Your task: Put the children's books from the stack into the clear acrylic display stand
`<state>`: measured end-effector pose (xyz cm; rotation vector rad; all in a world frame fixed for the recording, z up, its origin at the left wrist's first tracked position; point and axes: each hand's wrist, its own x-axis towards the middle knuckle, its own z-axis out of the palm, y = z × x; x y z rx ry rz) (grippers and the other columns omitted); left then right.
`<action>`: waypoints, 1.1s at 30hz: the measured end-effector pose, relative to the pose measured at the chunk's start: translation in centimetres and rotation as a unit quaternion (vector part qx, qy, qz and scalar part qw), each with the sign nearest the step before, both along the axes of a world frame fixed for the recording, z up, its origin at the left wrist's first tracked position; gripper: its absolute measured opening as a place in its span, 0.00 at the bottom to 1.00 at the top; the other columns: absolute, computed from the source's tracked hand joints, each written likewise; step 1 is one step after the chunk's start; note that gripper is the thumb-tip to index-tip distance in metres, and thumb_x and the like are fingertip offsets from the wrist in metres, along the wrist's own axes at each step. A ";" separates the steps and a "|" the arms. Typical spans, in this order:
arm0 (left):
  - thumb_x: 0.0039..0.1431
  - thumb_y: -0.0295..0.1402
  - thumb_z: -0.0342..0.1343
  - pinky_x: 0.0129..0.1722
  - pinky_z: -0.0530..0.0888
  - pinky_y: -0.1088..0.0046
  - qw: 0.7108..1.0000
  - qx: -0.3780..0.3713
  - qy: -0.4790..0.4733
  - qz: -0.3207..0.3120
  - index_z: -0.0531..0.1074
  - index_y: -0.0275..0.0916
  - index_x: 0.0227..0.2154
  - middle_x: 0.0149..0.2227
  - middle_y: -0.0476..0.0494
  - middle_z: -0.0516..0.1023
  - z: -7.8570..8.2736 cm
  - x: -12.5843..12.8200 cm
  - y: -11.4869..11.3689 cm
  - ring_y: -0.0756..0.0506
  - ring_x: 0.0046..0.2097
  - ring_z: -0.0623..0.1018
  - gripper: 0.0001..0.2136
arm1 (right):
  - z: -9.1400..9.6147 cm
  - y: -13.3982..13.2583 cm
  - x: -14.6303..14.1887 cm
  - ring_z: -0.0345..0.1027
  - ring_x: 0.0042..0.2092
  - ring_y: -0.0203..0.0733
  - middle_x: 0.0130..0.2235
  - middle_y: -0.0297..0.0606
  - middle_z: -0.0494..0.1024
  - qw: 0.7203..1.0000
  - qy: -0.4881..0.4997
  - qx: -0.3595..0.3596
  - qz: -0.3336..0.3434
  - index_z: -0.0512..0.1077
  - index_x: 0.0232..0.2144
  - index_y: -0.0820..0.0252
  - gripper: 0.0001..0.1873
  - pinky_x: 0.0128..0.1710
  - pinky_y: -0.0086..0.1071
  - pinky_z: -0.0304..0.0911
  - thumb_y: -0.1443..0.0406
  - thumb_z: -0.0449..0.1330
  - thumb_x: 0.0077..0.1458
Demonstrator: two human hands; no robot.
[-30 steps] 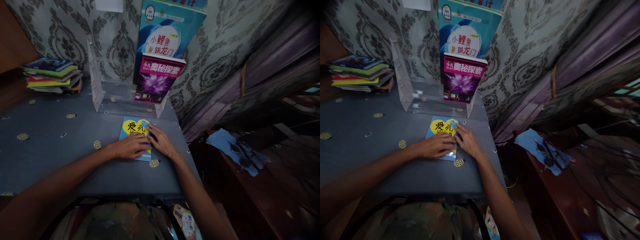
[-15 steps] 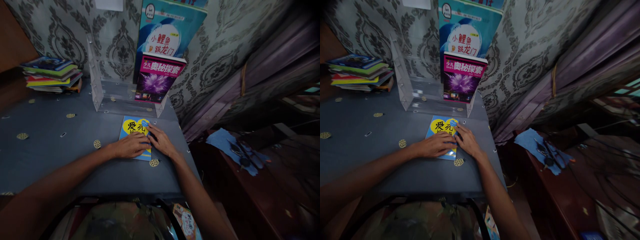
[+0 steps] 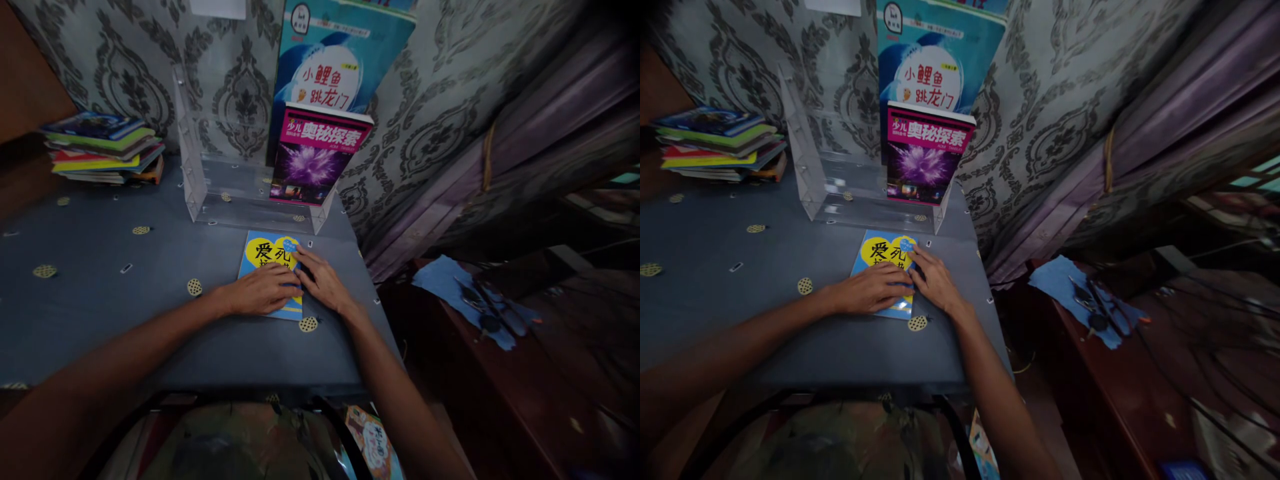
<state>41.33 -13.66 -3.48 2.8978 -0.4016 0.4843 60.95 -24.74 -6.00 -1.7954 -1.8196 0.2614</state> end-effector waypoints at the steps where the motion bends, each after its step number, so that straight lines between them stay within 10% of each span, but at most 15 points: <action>1: 0.68 0.30 0.49 0.57 0.68 0.61 1.000 -0.001 -0.001 -0.001 0.73 0.39 0.51 0.51 0.41 0.77 0.0 0.0 0.0 0.41 0.53 0.73 0.13 | 0.0 0.0 0.0 0.58 0.67 0.50 0.66 0.50 0.65 1.000 0.002 0.001 0.000 0.68 0.61 0.61 0.25 0.66 0.52 0.56 0.61 0.52 0.65; 33: 0.69 0.30 0.47 0.56 0.69 0.61 1.000 -0.014 -0.005 -0.003 0.73 0.41 0.50 0.50 0.41 0.77 -0.1 0.1 0.0 0.42 0.52 0.73 0.13 | 0.1 -0.1 -0.1 0.59 0.67 0.50 0.67 0.44 0.65 1.000 -0.002 0.010 0.006 0.67 0.62 0.55 0.25 0.66 0.51 0.57 0.60 0.52 0.65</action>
